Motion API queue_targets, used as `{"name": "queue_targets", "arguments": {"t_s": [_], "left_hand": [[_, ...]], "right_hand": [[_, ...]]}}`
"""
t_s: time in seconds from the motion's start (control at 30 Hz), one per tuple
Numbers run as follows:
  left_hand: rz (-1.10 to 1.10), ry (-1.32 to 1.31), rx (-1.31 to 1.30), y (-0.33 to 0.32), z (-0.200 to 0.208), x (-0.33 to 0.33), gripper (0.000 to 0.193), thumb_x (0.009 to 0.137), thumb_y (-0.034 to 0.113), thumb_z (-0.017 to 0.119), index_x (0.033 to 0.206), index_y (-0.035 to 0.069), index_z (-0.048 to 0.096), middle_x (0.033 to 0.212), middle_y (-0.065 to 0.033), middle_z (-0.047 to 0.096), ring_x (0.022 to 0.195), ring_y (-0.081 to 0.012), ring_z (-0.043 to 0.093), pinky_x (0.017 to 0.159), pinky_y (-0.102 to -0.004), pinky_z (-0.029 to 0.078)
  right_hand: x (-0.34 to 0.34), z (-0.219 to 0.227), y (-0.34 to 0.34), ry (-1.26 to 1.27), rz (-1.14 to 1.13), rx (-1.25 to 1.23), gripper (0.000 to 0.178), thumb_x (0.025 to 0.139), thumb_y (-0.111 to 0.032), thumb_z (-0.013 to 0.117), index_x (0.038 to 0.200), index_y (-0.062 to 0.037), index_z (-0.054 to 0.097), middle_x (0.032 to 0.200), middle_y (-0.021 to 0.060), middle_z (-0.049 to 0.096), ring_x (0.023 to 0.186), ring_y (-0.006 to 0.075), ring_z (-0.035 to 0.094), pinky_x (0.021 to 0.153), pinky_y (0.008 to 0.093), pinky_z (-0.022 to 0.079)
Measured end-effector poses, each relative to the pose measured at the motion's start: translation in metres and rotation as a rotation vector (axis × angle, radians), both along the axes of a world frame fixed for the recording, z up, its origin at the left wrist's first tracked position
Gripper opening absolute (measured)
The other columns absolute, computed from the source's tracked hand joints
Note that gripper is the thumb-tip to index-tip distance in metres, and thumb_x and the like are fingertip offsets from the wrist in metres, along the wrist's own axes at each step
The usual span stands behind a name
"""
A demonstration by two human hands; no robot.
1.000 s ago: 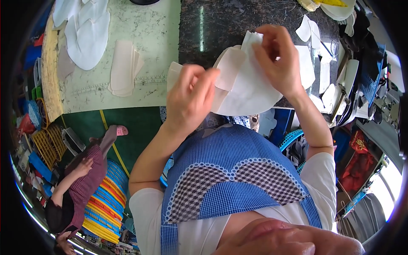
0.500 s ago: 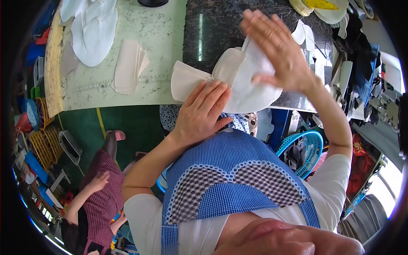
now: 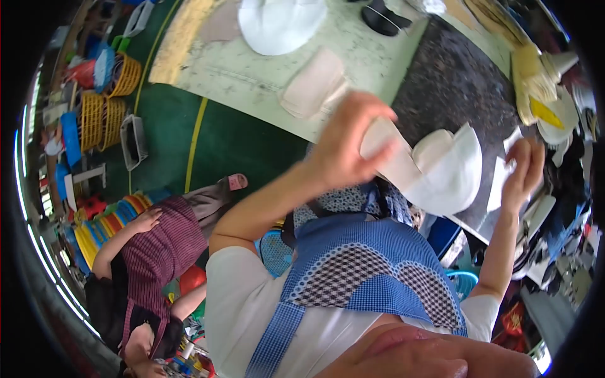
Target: Sorting, stacking, and marking various shoe components on a workbench in a factory setting.
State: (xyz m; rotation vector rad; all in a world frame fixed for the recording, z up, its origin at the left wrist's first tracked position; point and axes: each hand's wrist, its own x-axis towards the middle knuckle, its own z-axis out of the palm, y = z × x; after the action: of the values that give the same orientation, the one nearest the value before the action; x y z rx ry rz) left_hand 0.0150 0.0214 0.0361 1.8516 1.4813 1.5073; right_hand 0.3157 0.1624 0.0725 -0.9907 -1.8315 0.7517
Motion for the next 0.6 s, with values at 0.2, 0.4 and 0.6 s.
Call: {"name": "queue_targets", "arguments": {"t_s": [0.2,0.4,0.6], "left_hand": [[0.517,0.657,-0.174,0.026,-0.04,-0.175,0.053,0.075,0.039,0.077,0.112,0.004,0.061,0.116,-0.0159,0.061,0.108,-0.0321,0.058,0.09,-0.042,0.048],[0.321,1.282,-0.043,0.04,-0.044,-0.188,0.022,0.082,0.027,0.071,0.089,0.008,0.062,0.088,-0.0058,0.064,0.073,-0.0228,0.066,0.061,-0.0345,0.055],[0.204,0.882,0.023,0.041,-0.035,-0.193,0.024,0.085,0.031,0.066,0.099,0.012,0.065,0.088,-0.0059,0.065,0.073,-0.0252,0.066,0.061,-0.0368,0.055]], "right_hand": [[0.039,-0.007,-0.024,0.138,-0.052,-0.422,0.053,0.106,-0.034,0.032,0.059,-0.0109,0.04,0.051,0.0047,0.051,0.04,0.0057,0.033,0.041,0.0216,0.026],[0.027,0.002,-0.036,0.162,-0.042,-0.465,0.055,0.106,-0.036,0.031,0.069,-0.0023,0.056,0.077,0.014,0.066,0.055,0.0125,0.053,0.055,0.0243,0.042],[-0.015,0.018,-0.055,-0.05,0.287,-0.421,0.039,0.102,-0.024,0.046,0.083,0.0032,0.066,0.085,0.0125,0.069,0.067,0.0137,0.063,0.062,0.0256,0.048]]}}
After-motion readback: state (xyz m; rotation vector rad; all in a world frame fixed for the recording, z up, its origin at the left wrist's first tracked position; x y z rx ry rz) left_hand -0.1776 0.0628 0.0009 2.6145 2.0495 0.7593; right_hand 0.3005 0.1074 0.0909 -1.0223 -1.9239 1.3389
